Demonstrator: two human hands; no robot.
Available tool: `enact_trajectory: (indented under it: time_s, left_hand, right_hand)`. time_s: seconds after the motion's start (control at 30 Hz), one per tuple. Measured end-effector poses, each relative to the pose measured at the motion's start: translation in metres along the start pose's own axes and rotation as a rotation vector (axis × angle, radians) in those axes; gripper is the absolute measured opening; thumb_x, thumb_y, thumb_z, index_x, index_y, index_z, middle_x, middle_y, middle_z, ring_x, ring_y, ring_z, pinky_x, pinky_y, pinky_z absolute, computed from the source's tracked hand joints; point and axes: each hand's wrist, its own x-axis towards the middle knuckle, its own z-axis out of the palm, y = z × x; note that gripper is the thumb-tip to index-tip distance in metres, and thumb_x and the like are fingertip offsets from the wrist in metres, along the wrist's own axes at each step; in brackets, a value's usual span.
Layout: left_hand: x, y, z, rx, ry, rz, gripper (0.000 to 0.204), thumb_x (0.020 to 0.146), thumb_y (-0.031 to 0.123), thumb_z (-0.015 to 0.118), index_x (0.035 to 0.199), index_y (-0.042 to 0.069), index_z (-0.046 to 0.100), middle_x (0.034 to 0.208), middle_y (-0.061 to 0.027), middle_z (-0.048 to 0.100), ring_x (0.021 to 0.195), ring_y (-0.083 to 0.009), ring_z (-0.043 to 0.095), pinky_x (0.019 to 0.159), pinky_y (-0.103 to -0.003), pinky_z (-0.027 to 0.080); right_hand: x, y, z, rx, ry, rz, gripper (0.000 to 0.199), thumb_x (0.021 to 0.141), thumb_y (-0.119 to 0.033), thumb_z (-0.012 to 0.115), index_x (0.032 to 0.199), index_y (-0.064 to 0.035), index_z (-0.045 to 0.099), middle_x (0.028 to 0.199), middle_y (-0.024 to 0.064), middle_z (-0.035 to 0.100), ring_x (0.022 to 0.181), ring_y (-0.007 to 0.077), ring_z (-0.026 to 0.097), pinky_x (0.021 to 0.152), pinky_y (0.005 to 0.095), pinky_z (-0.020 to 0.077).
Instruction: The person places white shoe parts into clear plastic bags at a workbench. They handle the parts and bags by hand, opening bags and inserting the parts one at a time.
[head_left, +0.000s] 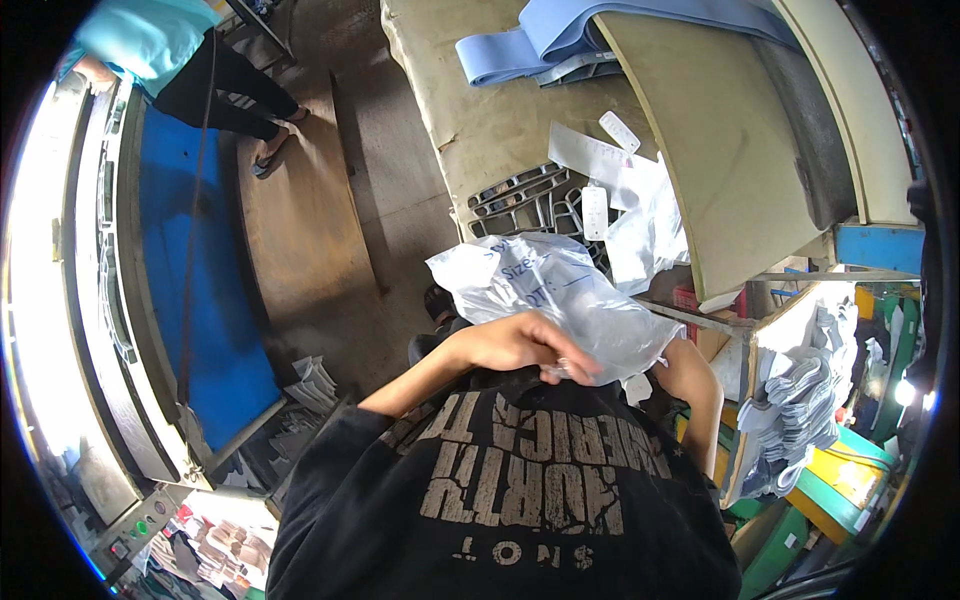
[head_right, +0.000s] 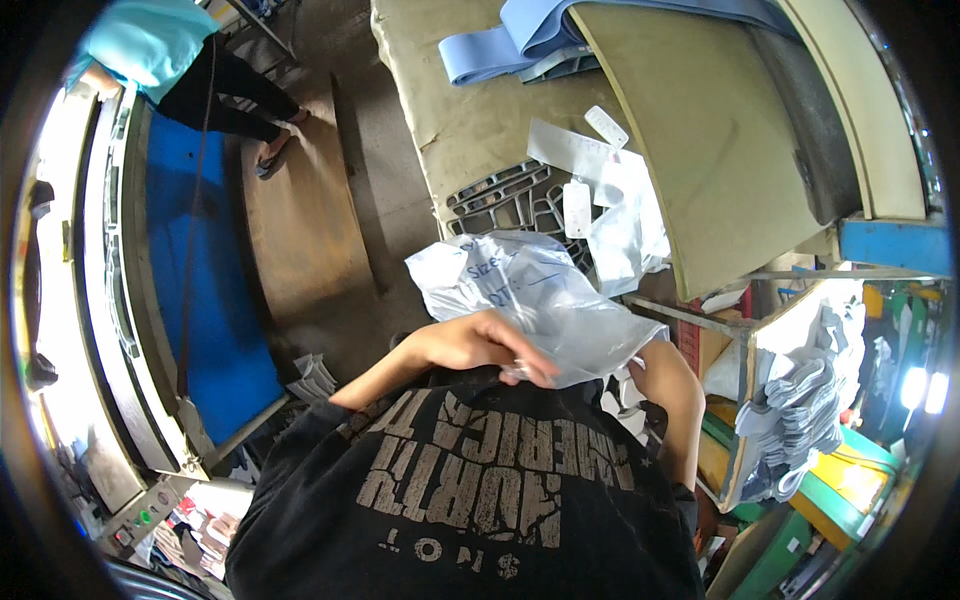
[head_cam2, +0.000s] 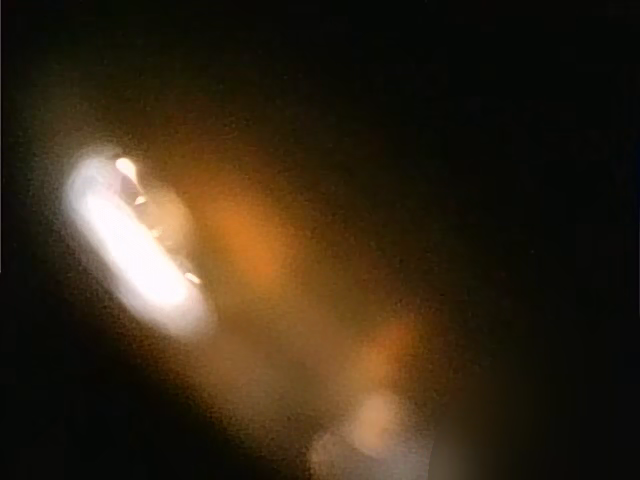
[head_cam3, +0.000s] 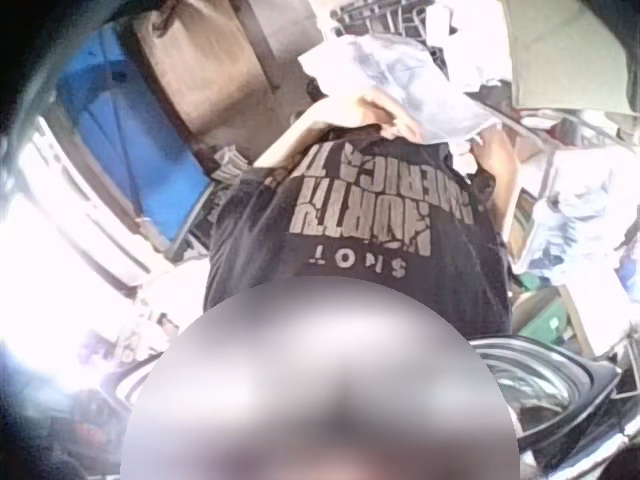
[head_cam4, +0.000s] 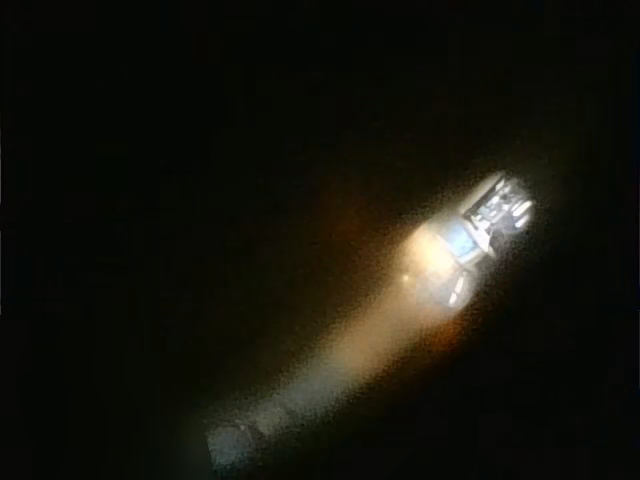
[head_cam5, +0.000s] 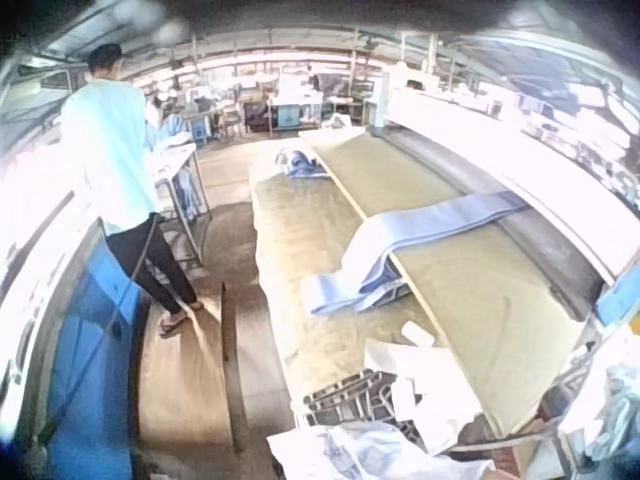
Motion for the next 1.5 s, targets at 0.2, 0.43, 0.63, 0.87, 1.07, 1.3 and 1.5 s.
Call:
enact_trajectory:
  time_s: [0.2,0.43,0.63,0.87,1.07,1.3,1.5]
  left_hand:
    - [0.046,-0.024,-0.006,0.008,-0.194,-0.043,0.05,0.09,-0.002,0.048,0.136,-0.004,0.066,0.129,-0.0179,0.072,0.116,-0.0212,0.07,0.092,-0.03,0.057]
    - [0.056,-0.032,0.0,0.051,-0.243,-0.141,0.061,0.078,-0.003,0.041,0.133,-0.006,0.067,0.131,-0.0176,0.071,0.122,-0.0232,0.069,0.098,-0.031,0.056]
    - [0.047,-0.012,0.007,0.324,-0.146,-0.081,0.061,0.081,-0.005,0.04,0.136,-0.001,0.066,0.109,-0.0131,0.073,0.103,-0.0201,0.07,0.09,-0.031,0.055]
    - [0.033,0.027,0.046,0.969,0.398,0.325,0.089,0.091,0.029,0.078,0.162,0.008,0.027,0.065,-0.0218,0.059,0.06,-0.0438,0.063,0.06,-0.046,0.049]
    - [0.02,0.074,0.041,1.182,0.705,0.342,0.01,0.096,0.01,0.07,0.104,0.004,0.071,0.087,-0.0146,0.076,0.075,-0.0303,0.075,0.066,-0.038,0.057]
    - [-0.025,0.089,0.016,0.98,1.107,0.582,0.056,0.093,0.008,0.077,0.143,0.006,0.053,0.096,-0.0027,0.064,0.08,-0.0065,0.065,0.067,-0.025,0.052]
    - [-0.017,0.045,-0.028,0.968,0.979,0.135,0.079,0.097,0.026,0.074,0.16,0.004,0.032,0.157,-0.019,0.043,0.143,-0.0314,0.045,0.123,-0.047,0.029]
  right_hand:
    - [-0.021,0.03,0.017,-0.017,0.482,0.261,0.037,0.091,-0.01,0.072,0.126,-0.0029,0.061,0.115,0.0217,0.065,0.111,0.0429,0.061,0.092,0.048,0.0487]
    - [-0.017,0.125,0.109,-0.086,0.514,0.35,0.051,0.093,-0.023,0.07,0.138,-0.0037,0.055,0.123,0.0247,0.066,0.118,0.0422,0.061,0.095,0.0457,0.0493]
    - [0.0,0.092,0.093,0.204,0.341,0.415,0.022,0.098,-0.017,0.064,0.107,0.0031,0.07,0.088,0.0106,0.073,0.09,0.0196,0.07,0.083,0.036,0.0537]
    - [0.023,-0.097,-0.006,0.203,0.519,-0.331,0.021,0.098,-0.005,0.059,0.081,0.0002,0.048,0.075,0.0143,0.047,0.07,0.0297,0.05,0.062,0.0434,0.0383]
    - [0.083,-0.121,-0.014,0.35,0.677,-0.721,0.041,0.086,-0.022,0.079,0.12,-0.0035,0.063,0.127,0.0189,0.062,0.121,0.0373,0.056,0.103,0.044,0.0444]
    - [0.146,-0.074,0.076,0.767,0.259,-0.371,0.036,0.106,-0.015,0.05,0.137,0.003,0.059,0.134,0.0213,0.065,0.128,0.0312,0.06,0.111,0.0405,0.0441]
    - [0.141,-0.084,0.053,1.278,0.236,-0.507,0.054,0.115,-0.035,0.03,0.149,0.0042,0.046,0.147,0.0165,0.059,0.135,0.0258,0.056,0.117,0.0404,0.0389]
